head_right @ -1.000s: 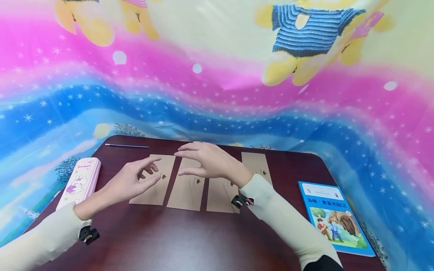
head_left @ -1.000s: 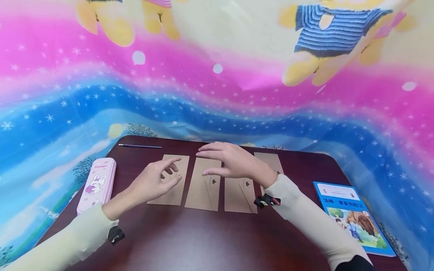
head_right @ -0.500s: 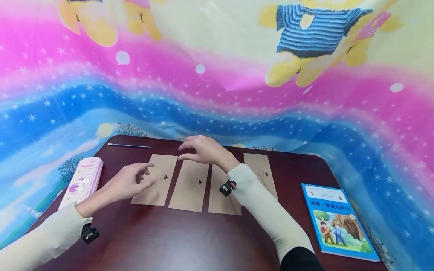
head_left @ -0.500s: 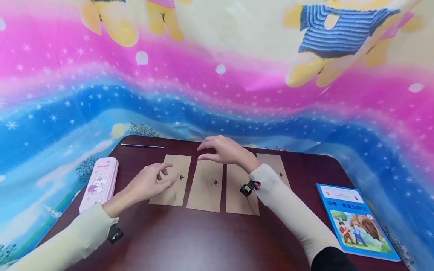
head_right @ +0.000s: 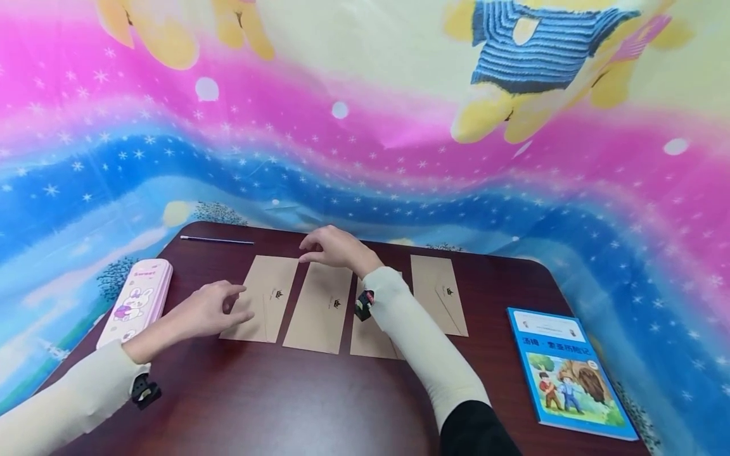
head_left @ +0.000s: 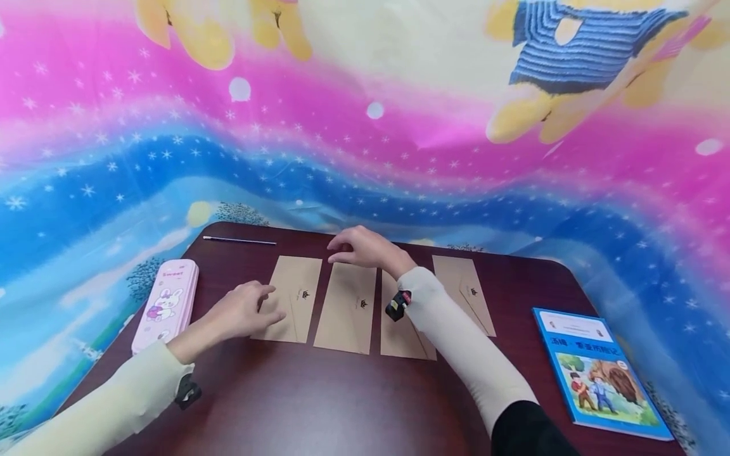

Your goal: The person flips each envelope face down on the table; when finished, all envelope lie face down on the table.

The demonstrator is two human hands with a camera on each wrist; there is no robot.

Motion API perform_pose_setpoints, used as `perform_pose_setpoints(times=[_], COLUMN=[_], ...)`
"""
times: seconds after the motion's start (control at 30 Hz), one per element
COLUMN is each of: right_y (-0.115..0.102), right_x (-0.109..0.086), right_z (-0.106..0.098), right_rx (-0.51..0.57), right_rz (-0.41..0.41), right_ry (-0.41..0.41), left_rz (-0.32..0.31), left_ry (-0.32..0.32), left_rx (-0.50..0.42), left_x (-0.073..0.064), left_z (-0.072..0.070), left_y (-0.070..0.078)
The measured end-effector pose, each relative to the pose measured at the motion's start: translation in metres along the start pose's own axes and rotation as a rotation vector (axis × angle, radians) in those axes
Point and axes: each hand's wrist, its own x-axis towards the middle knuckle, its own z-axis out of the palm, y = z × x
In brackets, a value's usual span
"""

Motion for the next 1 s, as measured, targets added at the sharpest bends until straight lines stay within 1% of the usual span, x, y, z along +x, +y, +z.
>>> perform_pose_setpoints(times=[0.07,0.17,0.27,0.43,0.7,0.83,0.9,1.0], right_y=[0.005,0.01,0.013,0.014,0.017,0.016,0.015,0.01], right_x=[0.003,0.007,0.014,0.028,0.043,0.049,0.053,0.059], right_z=[0.005,0.011,0.017,0.03,0.055,0.065,0.068,0.072], right_rx=[0.025,0.027,0.028,0.065,0.062,0.056,0.058,0.033], right_rz=[0.032,0.088,0.126,0.174,0.259,0.29,0.306,0.34], right_ry=[-0.017,-0.041,-0.054,-0.059,-0.065,-0.077,-0.072,-0.056], left_rz=[0.0,0.002,-0.002,-0.036,-0.009,0.008,0.014,-0.005], left_ry=[-0.03,-0.065,-0.085,-0.125,-0.123,-0.127,-0.118,-0.124], left_rx=[0.012,0.021,0.046,0.062,0.054,0.064,0.074,0.081], left_x=[0.0,0.0,-0.002,-0.006,-0.009,-0.011,-0.01,-0.009], left_z=[0.004,0.009,0.008,0.006,0.011,0.013,0.013,0.012], left_y=[-0.002,-0.002,-0.003,-0.007,-0.017,-0.019,-0.02,-0.021])
